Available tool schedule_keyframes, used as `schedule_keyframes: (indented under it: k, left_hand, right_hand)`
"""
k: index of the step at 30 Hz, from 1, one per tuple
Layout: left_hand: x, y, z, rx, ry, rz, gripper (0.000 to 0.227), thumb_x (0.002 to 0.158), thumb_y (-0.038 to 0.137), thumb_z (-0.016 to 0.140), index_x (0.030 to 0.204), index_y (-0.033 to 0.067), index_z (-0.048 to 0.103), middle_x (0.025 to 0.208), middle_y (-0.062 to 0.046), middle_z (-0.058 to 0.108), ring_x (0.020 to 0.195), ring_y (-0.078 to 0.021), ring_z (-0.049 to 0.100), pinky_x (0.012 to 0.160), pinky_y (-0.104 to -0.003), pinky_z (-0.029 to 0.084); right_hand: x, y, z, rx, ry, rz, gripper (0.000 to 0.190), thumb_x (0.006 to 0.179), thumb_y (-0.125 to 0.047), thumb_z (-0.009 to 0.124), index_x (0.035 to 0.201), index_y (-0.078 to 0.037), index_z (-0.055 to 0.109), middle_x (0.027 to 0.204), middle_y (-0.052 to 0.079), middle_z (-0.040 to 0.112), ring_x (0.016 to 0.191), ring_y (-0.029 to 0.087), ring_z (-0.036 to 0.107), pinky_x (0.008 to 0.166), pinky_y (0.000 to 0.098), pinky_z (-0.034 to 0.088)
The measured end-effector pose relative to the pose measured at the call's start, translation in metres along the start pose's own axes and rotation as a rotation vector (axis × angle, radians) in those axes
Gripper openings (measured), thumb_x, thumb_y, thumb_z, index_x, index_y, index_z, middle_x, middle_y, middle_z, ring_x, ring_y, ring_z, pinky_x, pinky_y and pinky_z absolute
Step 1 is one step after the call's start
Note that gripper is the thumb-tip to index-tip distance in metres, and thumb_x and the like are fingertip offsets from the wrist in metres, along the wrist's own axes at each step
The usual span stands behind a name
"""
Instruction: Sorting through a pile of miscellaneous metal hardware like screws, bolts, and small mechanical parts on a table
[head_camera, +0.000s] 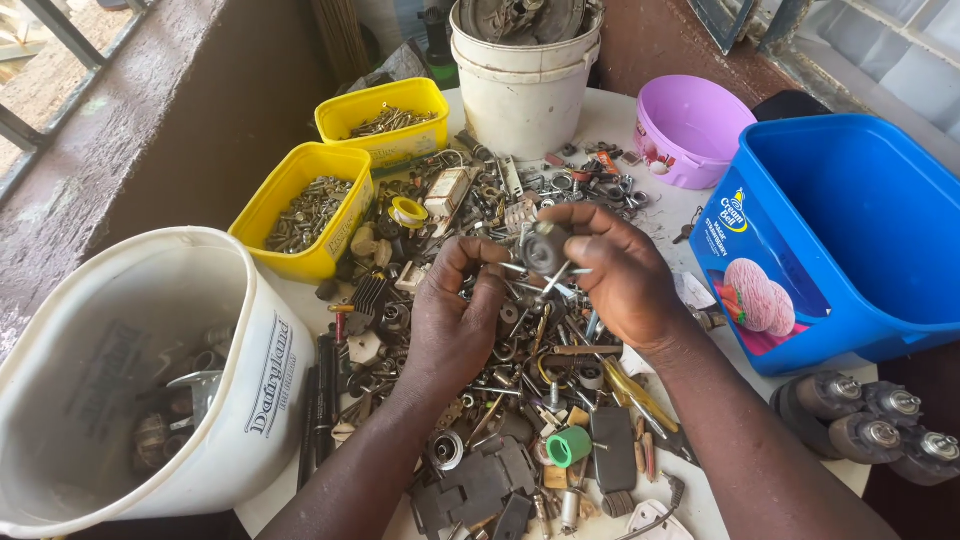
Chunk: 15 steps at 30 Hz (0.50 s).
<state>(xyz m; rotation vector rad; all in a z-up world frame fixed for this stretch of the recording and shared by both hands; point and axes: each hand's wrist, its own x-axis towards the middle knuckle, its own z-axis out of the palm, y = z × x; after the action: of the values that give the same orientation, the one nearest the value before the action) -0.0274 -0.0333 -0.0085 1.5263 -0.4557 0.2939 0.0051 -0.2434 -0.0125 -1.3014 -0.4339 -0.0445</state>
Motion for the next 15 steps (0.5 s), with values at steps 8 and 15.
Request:
schedule_keyframes:
  k: [8, 15]
  left_hand:
    - [0.007, 0.043, -0.006, 0.294, -0.188, 0.336, 0.065, 0.092, -0.012, 0.054, 0.156, 0.0000, 0.050, 0.137, -0.034, 0.059, 0.131, -0.0550, 0.058, 0.113, -0.070, 0.049]
    - [0.012, 0.032, -0.012, 0.319, -0.328, 0.282, 0.084, 0.082, -0.005, 0.062, 0.163, 0.0076, 0.044, 0.142, -0.031, 0.061, 0.132, -0.0575, 0.059, 0.110, -0.071, 0.049]
  right_hand:
    - [-0.004, -0.008, 0.002, 0.126, 0.014, 0.233, 0.040, 0.097, -0.020, 0.057, 0.132, -0.001, 0.061, 0.100, 0.022, 0.074, 0.081, 0.032, 0.078, 0.063, 0.0421, 0.068]
    - [-0.007, -0.020, 0.013, 0.111, 0.021, 0.279, 0.040, 0.098, -0.022, 0.063, 0.131, 0.000, 0.061, 0.101, 0.023, 0.074, 0.084, 0.030, 0.076, 0.067, 0.0432, 0.068]
